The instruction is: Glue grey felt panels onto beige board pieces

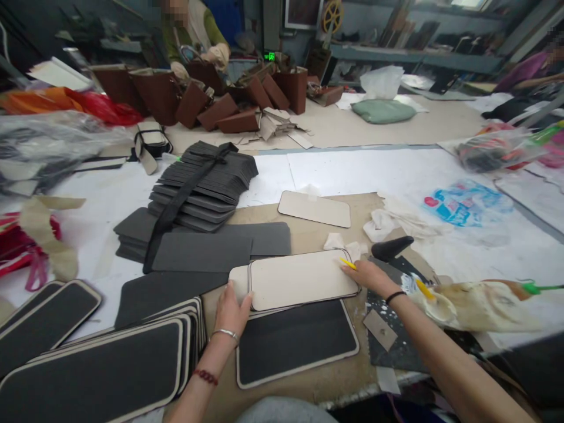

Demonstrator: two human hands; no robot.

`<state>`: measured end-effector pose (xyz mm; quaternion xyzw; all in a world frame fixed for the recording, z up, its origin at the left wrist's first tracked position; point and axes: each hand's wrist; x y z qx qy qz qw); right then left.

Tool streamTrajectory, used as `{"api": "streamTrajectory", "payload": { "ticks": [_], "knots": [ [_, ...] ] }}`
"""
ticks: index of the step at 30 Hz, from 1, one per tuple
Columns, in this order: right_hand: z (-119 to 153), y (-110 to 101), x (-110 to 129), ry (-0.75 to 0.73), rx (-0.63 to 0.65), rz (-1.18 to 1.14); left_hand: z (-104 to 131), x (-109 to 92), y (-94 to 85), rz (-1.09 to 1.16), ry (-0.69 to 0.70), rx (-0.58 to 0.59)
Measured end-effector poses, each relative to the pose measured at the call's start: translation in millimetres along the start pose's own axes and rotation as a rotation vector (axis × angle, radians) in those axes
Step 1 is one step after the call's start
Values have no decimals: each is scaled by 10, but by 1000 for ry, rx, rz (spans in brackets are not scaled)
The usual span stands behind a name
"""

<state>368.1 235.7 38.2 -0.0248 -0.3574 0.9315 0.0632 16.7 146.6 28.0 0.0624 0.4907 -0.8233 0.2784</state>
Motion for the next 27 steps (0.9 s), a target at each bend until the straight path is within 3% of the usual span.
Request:
{"api": "streamTrajectory", "payload": {
  "ticks": [6,10,13,16,18,20,24,27],
  "knots": [
    [167,-40,97,-14,-49,-16,-13,-152,177,-24,155,-49],
    [283,-84,171,-19,-81,-54,-62,-64,286,-77,198,-75],
    [494,-130,187,-22,-199,-140,-134,86,322,-67,297,-94],
    [862,-186,106,-140,-394,-314,-185,194,348,-32,393,-254],
    [1139,-209,-56,-227,-503,-436,-183,232,362,-22,478,-326],
    [1379,-203,-319,-220,-588,-517,-165,260,371,-31,567,-315],
    [1637,-82,-965,48,-717,-614,-159,326,377,-47,684,-217],
    [1661,59,-1297,222,-694,-701,-185,365,364,-50,698,-177]
  ]
}}
Point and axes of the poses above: each hand's wrist, its own z-axis away from the middle knuckle, its own y-axis out of the palm, x = y × z, and after that the axes turned 12 degrees about x, right-handed
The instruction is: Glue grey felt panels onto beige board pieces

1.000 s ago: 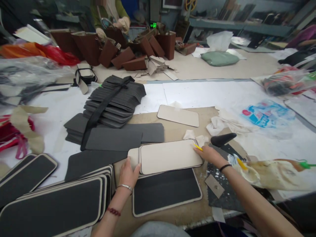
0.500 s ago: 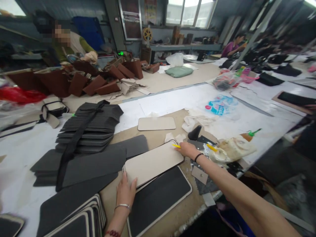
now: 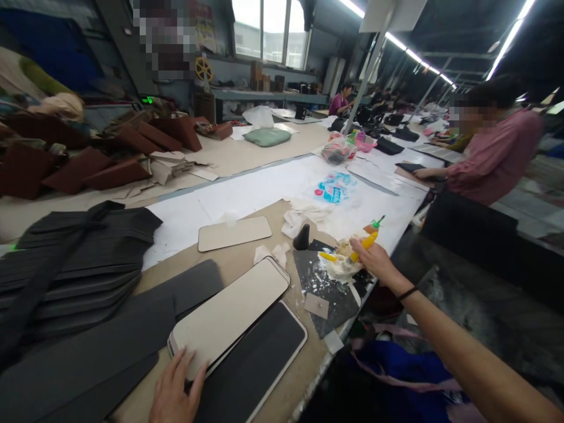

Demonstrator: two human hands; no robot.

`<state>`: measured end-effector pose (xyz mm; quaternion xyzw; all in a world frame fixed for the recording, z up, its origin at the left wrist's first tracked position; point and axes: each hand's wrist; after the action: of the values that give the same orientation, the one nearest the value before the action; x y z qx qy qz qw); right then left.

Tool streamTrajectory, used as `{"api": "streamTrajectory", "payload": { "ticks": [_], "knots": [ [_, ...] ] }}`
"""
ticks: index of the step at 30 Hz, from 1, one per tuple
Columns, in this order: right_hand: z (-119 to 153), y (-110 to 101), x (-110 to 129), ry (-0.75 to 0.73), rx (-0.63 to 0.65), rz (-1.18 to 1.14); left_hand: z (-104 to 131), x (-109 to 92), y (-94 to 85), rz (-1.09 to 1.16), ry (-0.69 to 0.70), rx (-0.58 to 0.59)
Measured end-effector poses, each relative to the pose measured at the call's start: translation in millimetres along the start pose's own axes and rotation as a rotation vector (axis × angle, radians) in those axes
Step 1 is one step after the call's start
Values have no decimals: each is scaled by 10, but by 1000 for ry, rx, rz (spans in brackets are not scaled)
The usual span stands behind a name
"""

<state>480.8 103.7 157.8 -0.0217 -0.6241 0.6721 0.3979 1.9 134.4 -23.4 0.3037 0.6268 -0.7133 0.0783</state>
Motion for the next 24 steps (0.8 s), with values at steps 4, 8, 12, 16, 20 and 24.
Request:
{"api": "streamTrajectory", "payload": {
  "ticks": [4,8,12,16,20,24],
  "knots": [
    [-69,79,-207,43,60,-56,-16,12,-27,8,-11,21],
    [-188,253,-292,72,115,7,-21,-3,-32,-2,-40,10],
    [-289,370,-348,125,114,122,-8,-1,-15,-35,-30,-9],
    [-295,348,-330,15,112,216,-12,-26,-33,-56,-4,-26],
    [-192,323,-248,-321,260,370,-4,-111,-104,-38,-34,-13],
    [-107,343,-245,-501,412,489,5,-155,-149,-25,-62,32]
  ]
}}
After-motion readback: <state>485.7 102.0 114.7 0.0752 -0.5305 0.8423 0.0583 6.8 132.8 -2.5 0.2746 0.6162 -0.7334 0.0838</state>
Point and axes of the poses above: each hand's wrist, its own z-axis away from the middle knuckle, its own y-axis out of the palm, x = y × z, and after that the axes turned 12 degrees about x, right-handed
